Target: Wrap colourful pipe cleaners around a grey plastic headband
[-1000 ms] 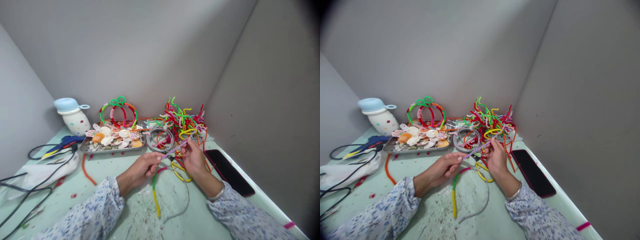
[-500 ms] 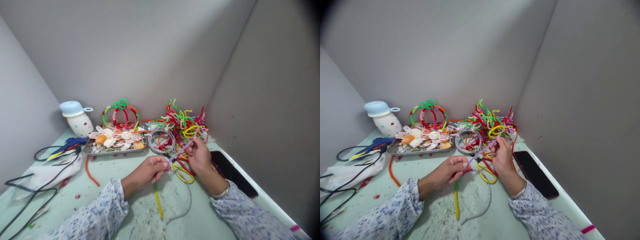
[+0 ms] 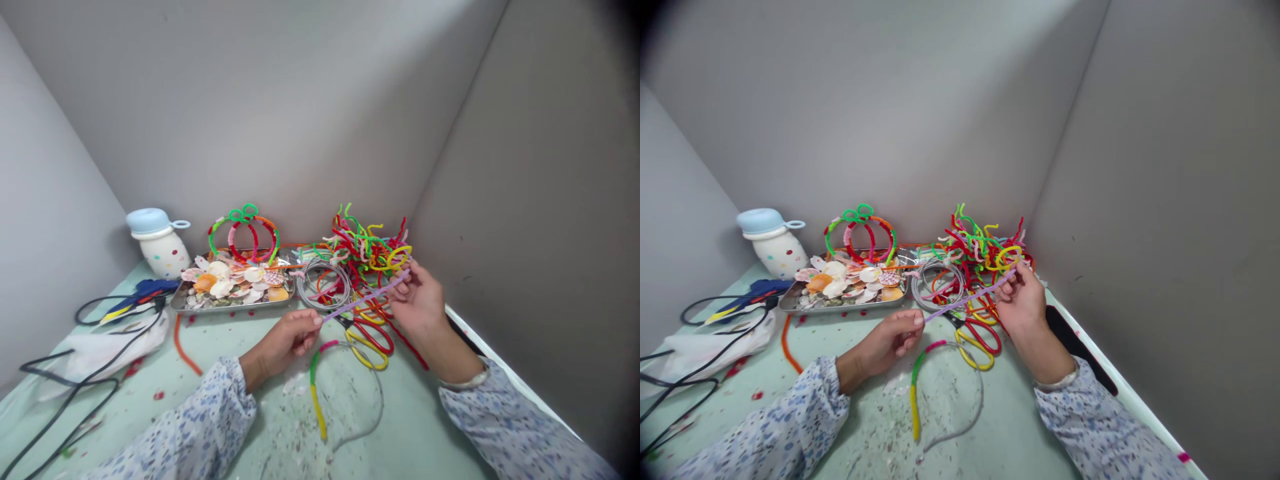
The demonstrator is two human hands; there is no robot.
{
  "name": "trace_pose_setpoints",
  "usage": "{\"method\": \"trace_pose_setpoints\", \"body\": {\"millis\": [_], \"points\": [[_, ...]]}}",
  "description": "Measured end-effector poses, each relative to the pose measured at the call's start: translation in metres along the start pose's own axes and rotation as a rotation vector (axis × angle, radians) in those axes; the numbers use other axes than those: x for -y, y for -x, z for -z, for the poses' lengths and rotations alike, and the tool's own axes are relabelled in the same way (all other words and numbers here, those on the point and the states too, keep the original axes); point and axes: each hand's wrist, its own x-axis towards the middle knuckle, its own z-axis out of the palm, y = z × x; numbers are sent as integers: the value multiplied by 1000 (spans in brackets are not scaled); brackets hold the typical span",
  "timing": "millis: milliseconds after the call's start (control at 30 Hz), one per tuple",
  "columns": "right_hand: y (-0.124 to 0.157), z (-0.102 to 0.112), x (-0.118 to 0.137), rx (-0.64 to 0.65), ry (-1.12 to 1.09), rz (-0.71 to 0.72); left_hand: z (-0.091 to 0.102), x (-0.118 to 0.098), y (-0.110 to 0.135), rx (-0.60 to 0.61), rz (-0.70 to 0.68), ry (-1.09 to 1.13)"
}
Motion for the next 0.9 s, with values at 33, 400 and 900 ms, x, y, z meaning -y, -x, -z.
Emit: {"method": "trace_pose_setpoints", "body": {"millis": [33,400,900], "points": [[-2,1,1,-4,-8,-11,0,0,0,-3,-5,12],[-27,16,13,-111,23,-75,4,0,3,60,7,214],[-35,11,39,-20,75,-37,1,-1,3,75,-23,196]]}}
